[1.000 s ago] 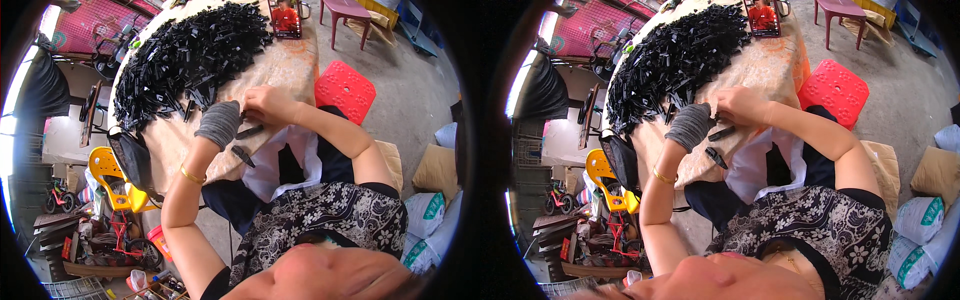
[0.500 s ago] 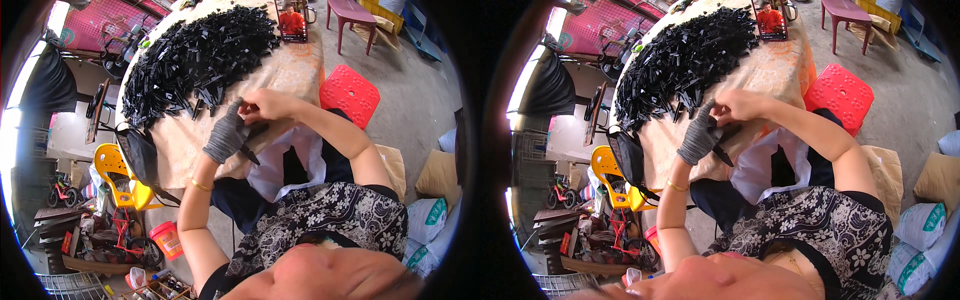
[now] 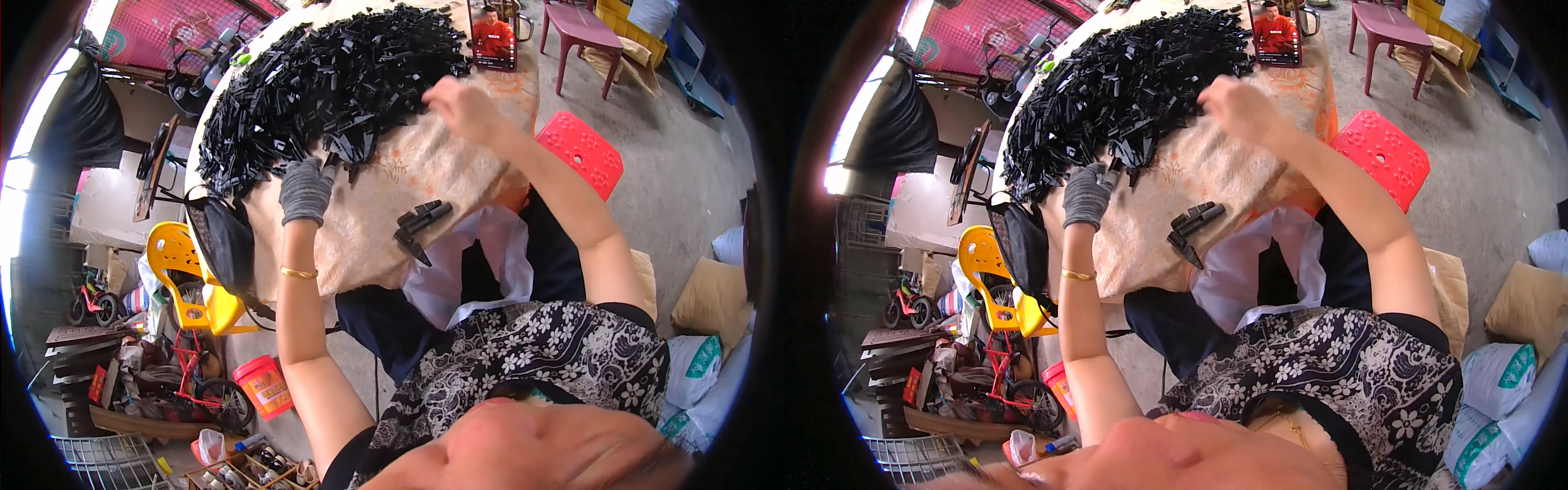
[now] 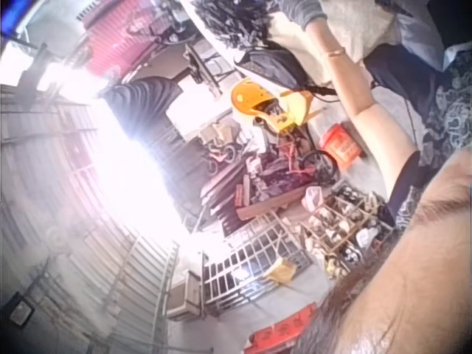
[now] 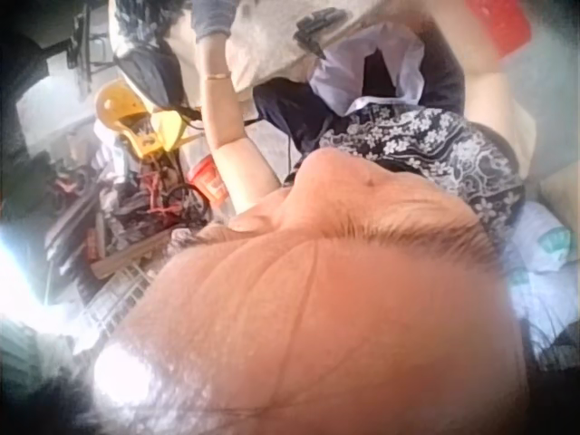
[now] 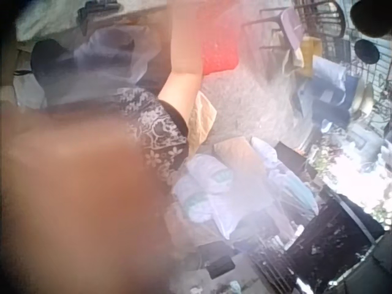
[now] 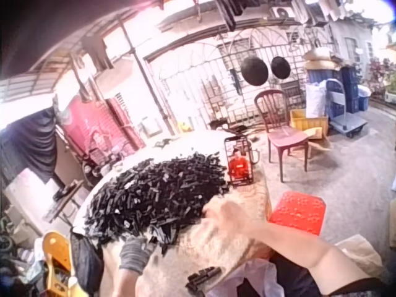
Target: Assembling small black plastic components on a table.
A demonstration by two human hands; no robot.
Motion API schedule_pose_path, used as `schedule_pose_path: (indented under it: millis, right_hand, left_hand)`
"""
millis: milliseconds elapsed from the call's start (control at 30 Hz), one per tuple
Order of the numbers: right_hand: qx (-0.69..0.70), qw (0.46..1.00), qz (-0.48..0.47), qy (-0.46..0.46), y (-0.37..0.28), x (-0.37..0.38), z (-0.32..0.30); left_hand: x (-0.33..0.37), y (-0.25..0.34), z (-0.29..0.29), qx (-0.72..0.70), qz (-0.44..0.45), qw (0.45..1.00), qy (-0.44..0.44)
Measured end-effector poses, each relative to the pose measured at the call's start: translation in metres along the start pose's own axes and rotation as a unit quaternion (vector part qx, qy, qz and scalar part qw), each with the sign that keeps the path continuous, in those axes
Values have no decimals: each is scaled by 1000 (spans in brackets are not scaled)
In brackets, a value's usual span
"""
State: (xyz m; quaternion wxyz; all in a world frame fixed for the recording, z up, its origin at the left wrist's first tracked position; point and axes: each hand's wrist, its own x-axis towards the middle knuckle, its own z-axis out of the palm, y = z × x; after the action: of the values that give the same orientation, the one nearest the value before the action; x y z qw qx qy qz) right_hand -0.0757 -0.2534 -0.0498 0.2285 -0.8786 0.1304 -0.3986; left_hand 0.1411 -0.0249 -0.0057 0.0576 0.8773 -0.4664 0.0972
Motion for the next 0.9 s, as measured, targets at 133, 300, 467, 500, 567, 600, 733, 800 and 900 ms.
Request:
schedule_pose_path:
  millis: [133,300,467,500,567,600,733,800,900]
  right_hand:
    - [-247,969,14,-7,39,15,1]
    - [-234,971,12,-49,33,11,0]
    - [-95,987,46,-122,-16,-16,-14]
    - [-45,988,54,-140,-26,-20,-11]
    - [15,984,25,-175,-37,-25,-3]
    - [46,980,11,-192,-41,-28,1]
    - [17,970,42,-237,-59,-26,-7]
    - [26,970,39,-237,-60,-24,-12]
    - [10,977,10,-212,-52,-30,-14]
  left_hand:
    - [1,12,10,-24,-11,999,-24]
    - [-8,10,13,-60,-3,997,46]
    - [-38,34,-16,45,111,988,95]
    - [-41,37,-18,47,138,986,76]
    - [-45,45,-16,6,194,981,31]
    - [-48,51,-15,-15,221,975,9]
    - [-53,76,-16,-49,220,971,-77]
    - [-59,78,-19,-62,230,970,-50]
    - [-62,78,-19,-107,228,966,-61]
